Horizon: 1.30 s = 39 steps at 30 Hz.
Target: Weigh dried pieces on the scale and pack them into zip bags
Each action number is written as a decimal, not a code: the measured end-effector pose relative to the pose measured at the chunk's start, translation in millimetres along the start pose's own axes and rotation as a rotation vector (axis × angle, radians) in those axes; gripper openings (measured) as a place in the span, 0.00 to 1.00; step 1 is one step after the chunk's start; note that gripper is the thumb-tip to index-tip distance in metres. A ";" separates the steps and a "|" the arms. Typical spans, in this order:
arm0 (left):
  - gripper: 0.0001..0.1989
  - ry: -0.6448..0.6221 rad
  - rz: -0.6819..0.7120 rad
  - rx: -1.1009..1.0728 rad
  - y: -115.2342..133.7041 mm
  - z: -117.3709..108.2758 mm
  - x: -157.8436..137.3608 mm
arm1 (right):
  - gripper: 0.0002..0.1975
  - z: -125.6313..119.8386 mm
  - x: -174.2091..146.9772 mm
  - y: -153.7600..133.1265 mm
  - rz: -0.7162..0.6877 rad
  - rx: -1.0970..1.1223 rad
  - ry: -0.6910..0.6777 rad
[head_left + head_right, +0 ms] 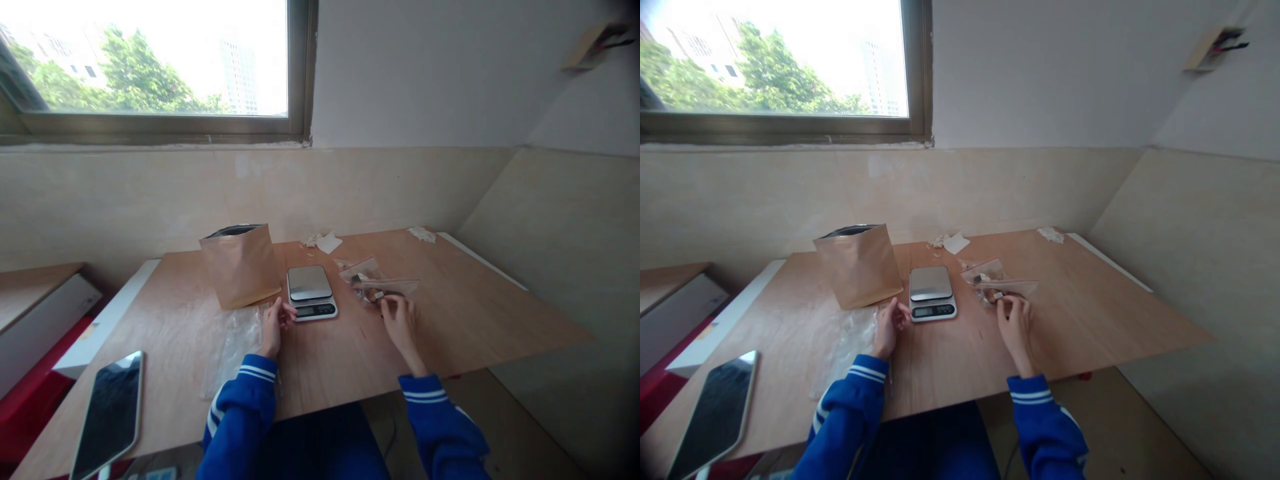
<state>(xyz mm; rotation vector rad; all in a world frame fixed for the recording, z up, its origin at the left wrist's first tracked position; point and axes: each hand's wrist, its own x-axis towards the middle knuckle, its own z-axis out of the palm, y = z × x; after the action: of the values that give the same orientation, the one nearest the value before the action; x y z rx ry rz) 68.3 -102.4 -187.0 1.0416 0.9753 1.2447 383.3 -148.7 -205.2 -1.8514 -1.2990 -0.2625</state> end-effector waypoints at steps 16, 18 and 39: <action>0.29 -0.018 0.041 0.043 3.9 3.3 -3.0 | 0.24 37.4 14.5 -79.7 -0.265 0.473 -0.380; 0.29 -0.019 0.122 0.162 6.5 4.3 -7.1 | 0.25 52.9 28.6 -107.7 -0.346 0.487 -0.409; 0.15 0.823 0.684 1.036 193.5 -23.5 53.7 | 0.15 -25.9 -62.6 -91.5 0.006 0.538 -0.141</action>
<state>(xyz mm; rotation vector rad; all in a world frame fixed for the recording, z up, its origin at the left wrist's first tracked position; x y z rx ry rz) 1.6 -40.9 -6.3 1.7974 2.1506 1.8323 284.8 -199.7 -179.1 -1.4296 -1.3012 0.2107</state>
